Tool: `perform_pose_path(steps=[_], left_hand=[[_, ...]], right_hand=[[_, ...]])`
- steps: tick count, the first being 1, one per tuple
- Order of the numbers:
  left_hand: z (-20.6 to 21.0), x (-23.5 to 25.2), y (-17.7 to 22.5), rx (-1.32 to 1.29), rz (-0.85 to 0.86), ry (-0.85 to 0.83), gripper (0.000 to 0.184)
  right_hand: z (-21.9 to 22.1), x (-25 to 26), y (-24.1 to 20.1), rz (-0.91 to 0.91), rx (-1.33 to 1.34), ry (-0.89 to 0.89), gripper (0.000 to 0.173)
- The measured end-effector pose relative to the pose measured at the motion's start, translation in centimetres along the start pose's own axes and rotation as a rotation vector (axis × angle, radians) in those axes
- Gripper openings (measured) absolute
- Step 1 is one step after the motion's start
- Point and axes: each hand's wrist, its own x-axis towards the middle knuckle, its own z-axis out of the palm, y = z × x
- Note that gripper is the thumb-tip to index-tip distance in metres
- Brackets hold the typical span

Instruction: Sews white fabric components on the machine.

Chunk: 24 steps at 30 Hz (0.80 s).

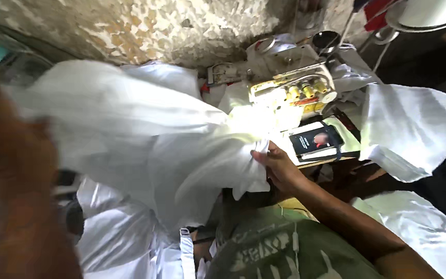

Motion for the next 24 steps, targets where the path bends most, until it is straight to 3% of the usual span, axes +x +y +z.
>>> perform_pose_path(steps=[1, 3, 4, 6, 8, 10, 13, 16, 18, 20, 22, 24], left_hand=[[1.5, -0.4, 2.1, -0.05, 0.054, -0.047, 0.064], [5.3, -3.8, 8.4, -0.206, 0.104, -0.194, 0.046], [7.8, -6.1, 10.9, -0.315, 0.124, -0.336, 0.03], [13.0, -11.1, 14.9, -0.521, 0.129, -0.769, 0.023], [18.0, -15.6, 18.0, -0.614, 0.045, -1.162, 0.039], [21.6, -19.2, 20.0, -0.697, -0.124, -1.295, 0.055], [25.2, -23.7, 20.1, -0.888, -0.312, -1.2, 0.042], [24.5, -25.0, 17.9, -0.777, -0.243, -1.342, 0.046], [22.7, -25.2, 15.8, -0.811, -0.24, -1.303, 0.043], [19.4, -24.6, 14.0, -0.968, -0.408, -1.093, 0.041], [15.8, -23.8, 12.1, -1.118, -0.716, -0.798, 0.045], [14.0, -24.1, 9.9, -1.292, -1.009, -0.427, 0.044]], right_hand=[[-0.7, 0.0, 1.8, 0.036, -0.049, 0.002, 0.026], [-2.3, -0.1, 5.4, 0.141, -0.139, -0.012, 0.025], [-3.2, -0.1, 7.0, 0.185, -0.187, -0.025, 0.024], [-5.3, -0.6, 9.6, 0.244, -0.305, -0.091, 0.024], [-6.9, -1.1, 11.8, 0.296, -0.506, -0.213, 0.024], [-7.7, -1.6, 13.2, 0.347, -0.684, -0.298, 0.024], [-8.8, -1.4, 14.5, 0.411, -0.827, -0.334, 0.025], [-10.0, -1.0, 15.6, 0.498, -0.921, -0.393, 0.03], [-10.4, -0.9, 16.0, 0.556, -0.929, -0.448, 0.032], [-10.7, -1.0, 16.2, 0.547, -0.892, -0.443, 0.03], [-10.4, -1.1, 15.5, 0.474, -0.889, -0.393, 0.03], [-9.1, -1.2, 13.9, 0.275, -0.884, -0.328, 0.03]])
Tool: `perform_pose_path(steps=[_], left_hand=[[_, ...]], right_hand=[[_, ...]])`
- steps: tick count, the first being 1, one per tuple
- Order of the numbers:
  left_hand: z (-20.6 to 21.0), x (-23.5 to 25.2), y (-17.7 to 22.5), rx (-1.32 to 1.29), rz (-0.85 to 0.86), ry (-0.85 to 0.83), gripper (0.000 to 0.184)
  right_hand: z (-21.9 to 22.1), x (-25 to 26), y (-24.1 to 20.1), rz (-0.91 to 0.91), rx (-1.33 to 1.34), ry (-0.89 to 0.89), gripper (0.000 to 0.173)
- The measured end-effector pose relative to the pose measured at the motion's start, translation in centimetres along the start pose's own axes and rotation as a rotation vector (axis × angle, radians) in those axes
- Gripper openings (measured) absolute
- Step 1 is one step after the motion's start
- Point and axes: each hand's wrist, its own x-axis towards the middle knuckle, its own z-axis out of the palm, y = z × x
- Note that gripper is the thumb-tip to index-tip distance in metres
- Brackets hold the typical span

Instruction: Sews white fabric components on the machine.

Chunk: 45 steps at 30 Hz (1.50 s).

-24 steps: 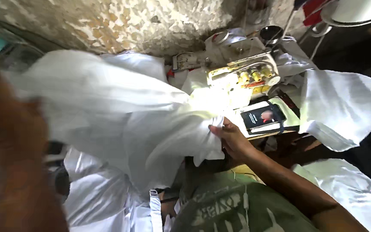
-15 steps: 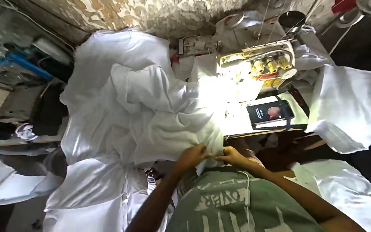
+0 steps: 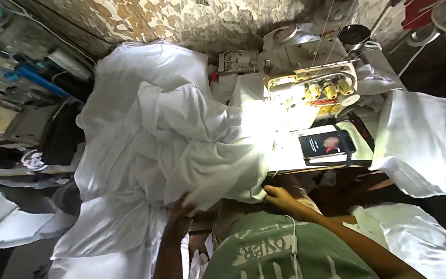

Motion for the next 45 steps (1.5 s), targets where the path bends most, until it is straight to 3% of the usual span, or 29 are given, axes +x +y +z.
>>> perform_pose_path(steps=[2, 4, 7, 9, 11, 14, 18, 20, 24, 30, 38, 45], left_hand=[[-1.5, -0.2, 0.6, -0.28, 0.088, 0.137, 0.022], [-1.0, -0.3, 2.9, -0.351, 0.174, 0.164, 0.016], [0.9, 0.3, 8.1, -0.184, 0.3, 0.261, 0.019], [0.8, 1.0, 11.2, -0.121, 0.52, 0.323, 0.016], [0.4, 1.0, 14.2, -0.047, 0.778, 0.341, 0.014], [1.8, -0.9, 16.6, 0.178, 1.012, 0.316, 0.006], [3.9, -2.2, 15.5, 0.273, 1.026, 0.273, 0.008], [4.4, -3.3, 14.6, 0.235, 1.035, 0.262, 0.013], [4.9, -5.3, 13.2, 0.122, 1.057, 0.251, 0.012], [5.1, -6.5, 12.4, -0.021, 1.04, 0.213, 0.018], [5.0, -7.4, 12.5, -0.143, 0.984, 0.04, 0.028], [5.0, -7.2, 11.9, -0.103, 1.07, 0.031, 0.028]], right_hand=[[-0.5, -0.4, -3.2, -0.228, -0.003, 0.157, 0.028], [-1.3, -0.8, -7.5, -0.383, 0.02, 0.168, 0.031], [-2.2, -2.0, -14.5, -0.628, 0.057, -0.001, 0.036], [-2.6, -3.4, -18.9, -0.904, 0.003, -0.063, 0.023], [-2.8, -4.2, -22.0, -1.215, -0.112, -0.02, 0.022], [-3.4, -4.0, -24.3, -1.388, -0.371, 0.253, 0.021], [-3.2, -3.2, -25.8, -1.381, -0.546, 0.594, 0.01], [-2.7, -2.8, -26.6, -1.37, -0.485, 0.562, 0.013], [-1.6, -1.7, -28.0, -1.27, -0.149, 0.306, 0.017], [-0.7, -0.8, -29.0, -1.223, -0.008, 0.211, 0.013], [0.0, -0.6, -29.2, -1.181, 0.08, 0.249, 0.004], [0.6, -0.8, -28.9, -1.2, 0.087, 0.3, 0.005]])
